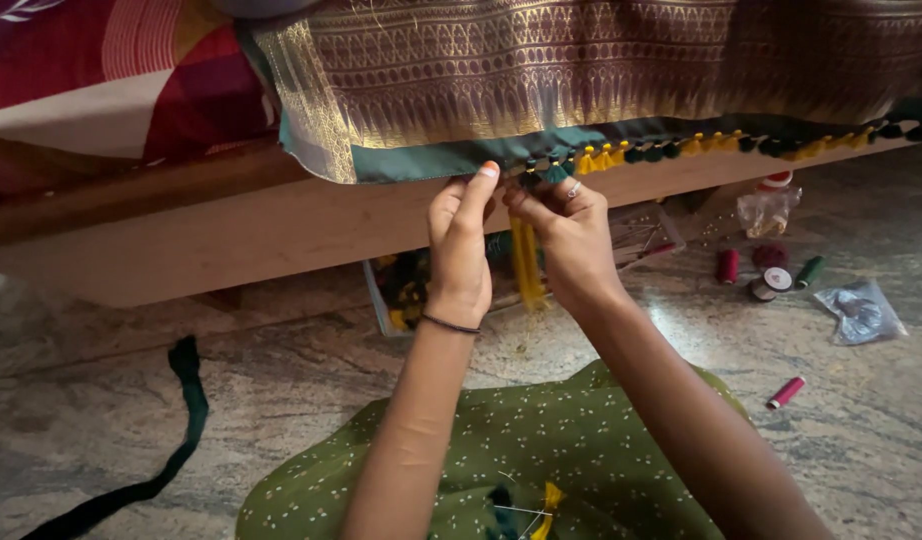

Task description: Attaching and tying decorative tassels and ribbons to the border of a saree.

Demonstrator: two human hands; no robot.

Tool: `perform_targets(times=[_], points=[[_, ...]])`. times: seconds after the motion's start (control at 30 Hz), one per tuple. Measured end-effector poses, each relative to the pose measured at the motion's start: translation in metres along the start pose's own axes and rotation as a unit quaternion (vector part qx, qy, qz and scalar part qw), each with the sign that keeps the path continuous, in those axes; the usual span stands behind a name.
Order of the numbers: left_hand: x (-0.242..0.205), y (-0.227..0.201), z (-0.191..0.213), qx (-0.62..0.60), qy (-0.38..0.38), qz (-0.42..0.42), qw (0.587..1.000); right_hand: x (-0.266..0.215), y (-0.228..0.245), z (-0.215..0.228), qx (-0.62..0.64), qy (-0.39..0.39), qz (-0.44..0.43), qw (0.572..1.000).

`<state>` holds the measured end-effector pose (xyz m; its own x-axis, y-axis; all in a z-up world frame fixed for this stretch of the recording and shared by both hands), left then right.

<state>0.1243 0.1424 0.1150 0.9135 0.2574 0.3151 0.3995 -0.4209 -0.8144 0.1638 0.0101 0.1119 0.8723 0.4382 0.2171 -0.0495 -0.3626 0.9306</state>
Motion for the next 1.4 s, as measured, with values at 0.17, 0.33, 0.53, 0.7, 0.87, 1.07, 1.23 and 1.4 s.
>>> perform_targets(times=[0.17,0.33,0.53,0.7,0.87,1.07,1.23,1.4], points=[[-0.002,-0.010,-0.009,0.012,0.001,0.006,1.000,-0.004,0.004,-0.003,-0.003,0.002,-0.004,1.000],[-0.002,-0.011,-0.012,0.001,-0.001,0.012,1.000,-0.008,0.002,-0.003,0.008,-0.007,-0.034,0.999],[-0.004,-0.017,-0.008,0.041,-0.011,-0.018,0.999,-0.005,-0.007,0.003,0.002,-0.013,-0.011,1.000],[-0.004,-0.018,-0.011,0.039,-0.014,0.004,0.999,-0.012,0.007,-0.019,0.121,-0.007,-0.040,0.992],[-0.007,-0.014,-0.012,0.017,-0.028,0.044,0.999,-0.017,0.003,-0.014,0.100,-0.021,-0.056,0.993],[-0.007,-0.021,-0.012,0.060,-0.013,-0.015,0.998,-0.015,0.000,0.001,0.030,-0.030,-0.018,0.999],[-0.008,-0.024,-0.017,0.045,-0.019,0.001,0.999,-0.014,-0.006,-0.003,0.095,-0.018,-0.013,0.995],[-0.008,-0.016,-0.011,0.046,-0.017,-0.009,0.999,-0.012,-0.012,-0.001,0.111,-0.019,-0.024,0.993]])
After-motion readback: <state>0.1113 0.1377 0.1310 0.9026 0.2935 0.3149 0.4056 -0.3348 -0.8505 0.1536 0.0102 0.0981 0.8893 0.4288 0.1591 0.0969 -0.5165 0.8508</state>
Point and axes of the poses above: each hand's wrist, its own x-axis towards the middle knuckle, its own z-axis out of the back of the hand, y = z × x, the point moved 10 cm from there along x, towards the middle knuckle, and after that the axes turned 11 degrees about y, right-handed, at the moved point
